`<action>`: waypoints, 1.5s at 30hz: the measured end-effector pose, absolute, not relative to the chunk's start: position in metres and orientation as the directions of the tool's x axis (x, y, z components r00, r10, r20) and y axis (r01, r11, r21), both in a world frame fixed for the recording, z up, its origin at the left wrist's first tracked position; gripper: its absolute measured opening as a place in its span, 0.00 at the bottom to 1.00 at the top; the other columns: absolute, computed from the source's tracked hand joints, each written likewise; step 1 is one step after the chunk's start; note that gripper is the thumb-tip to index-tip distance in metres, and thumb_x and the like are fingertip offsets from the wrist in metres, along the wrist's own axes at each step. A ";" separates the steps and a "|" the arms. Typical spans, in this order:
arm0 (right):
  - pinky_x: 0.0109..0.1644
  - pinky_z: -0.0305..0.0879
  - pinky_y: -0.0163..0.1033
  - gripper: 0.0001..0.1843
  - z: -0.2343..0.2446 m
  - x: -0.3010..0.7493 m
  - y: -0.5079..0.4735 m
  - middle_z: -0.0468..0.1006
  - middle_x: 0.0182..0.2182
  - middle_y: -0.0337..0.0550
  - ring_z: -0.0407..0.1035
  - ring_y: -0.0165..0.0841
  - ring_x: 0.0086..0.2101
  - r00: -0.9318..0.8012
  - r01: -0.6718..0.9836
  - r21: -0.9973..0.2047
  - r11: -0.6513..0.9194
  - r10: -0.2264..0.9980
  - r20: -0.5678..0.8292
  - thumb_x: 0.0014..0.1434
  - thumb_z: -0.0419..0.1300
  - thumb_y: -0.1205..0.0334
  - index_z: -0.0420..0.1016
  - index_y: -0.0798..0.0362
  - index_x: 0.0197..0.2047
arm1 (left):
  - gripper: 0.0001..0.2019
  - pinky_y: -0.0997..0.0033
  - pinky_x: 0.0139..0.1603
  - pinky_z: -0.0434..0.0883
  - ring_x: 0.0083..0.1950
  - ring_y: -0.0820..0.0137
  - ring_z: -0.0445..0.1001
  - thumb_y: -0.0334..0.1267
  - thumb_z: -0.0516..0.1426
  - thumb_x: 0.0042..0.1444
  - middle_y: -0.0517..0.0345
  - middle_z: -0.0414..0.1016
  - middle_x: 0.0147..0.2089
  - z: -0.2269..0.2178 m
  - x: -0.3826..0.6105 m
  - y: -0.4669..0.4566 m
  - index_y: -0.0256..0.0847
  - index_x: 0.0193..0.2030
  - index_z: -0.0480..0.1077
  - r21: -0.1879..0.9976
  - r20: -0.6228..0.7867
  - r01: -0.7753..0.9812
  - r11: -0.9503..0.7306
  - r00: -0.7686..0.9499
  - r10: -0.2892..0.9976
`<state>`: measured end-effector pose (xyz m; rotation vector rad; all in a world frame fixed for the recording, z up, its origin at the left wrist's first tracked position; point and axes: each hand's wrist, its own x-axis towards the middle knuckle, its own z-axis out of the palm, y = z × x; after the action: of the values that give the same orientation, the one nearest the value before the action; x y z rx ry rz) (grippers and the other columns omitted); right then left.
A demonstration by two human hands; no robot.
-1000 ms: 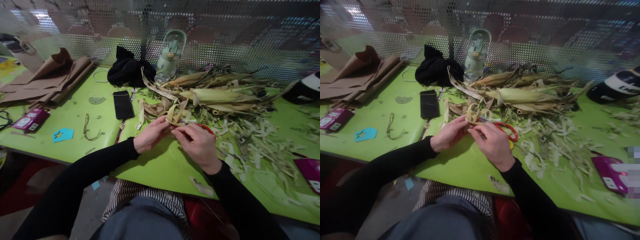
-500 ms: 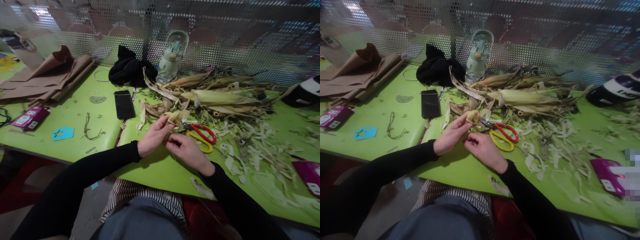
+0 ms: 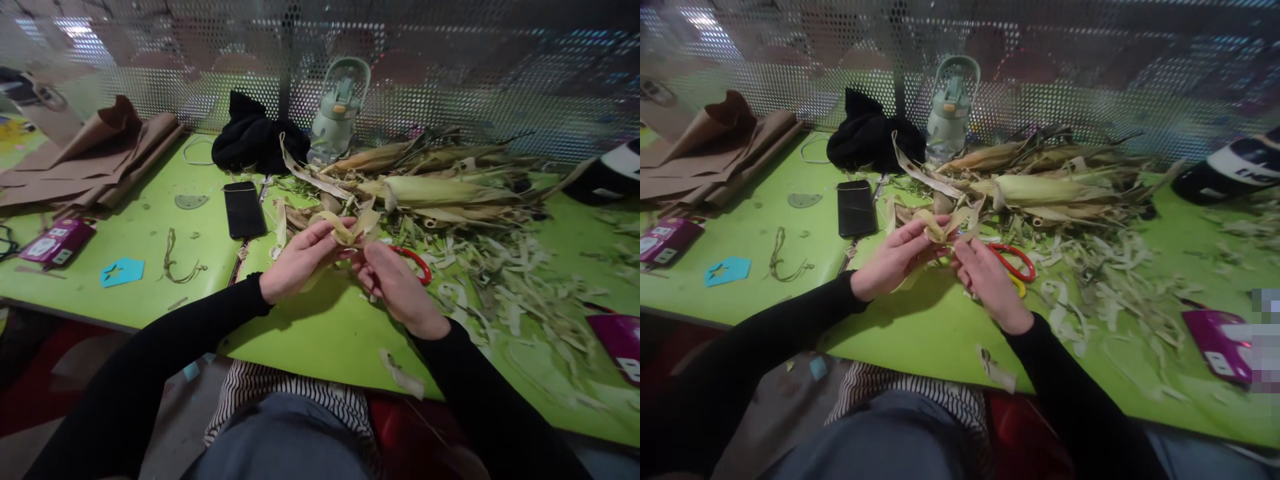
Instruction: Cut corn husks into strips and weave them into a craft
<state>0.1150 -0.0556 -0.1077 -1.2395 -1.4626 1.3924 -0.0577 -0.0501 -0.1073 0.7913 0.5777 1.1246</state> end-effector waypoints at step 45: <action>0.24 0.61 0.36 0.15 -0.111 0.110 -0.068 0.72 0.20 0.34 0.65 0.29 0.20 -0.127 0.369 -0.875 0.313 0.950 0.286 0.61 0.64 0.46 0.83 0.48 0.40 | 0.08 0.80 0.21 0.54 0.21 0.81 0.58 0.40 0.51 0.69 0.69 0.60 0.23 -0.097 -0.057 -0.064 0.42 0.38 0.61 0.916 -0.259 -0.143 0.374 0.502 0.825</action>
<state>0.1102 -0.0678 -0.1112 -1.2073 -1.6754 0.8064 -0.0570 -0.0637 -0.0974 0.9950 0.8256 0.7191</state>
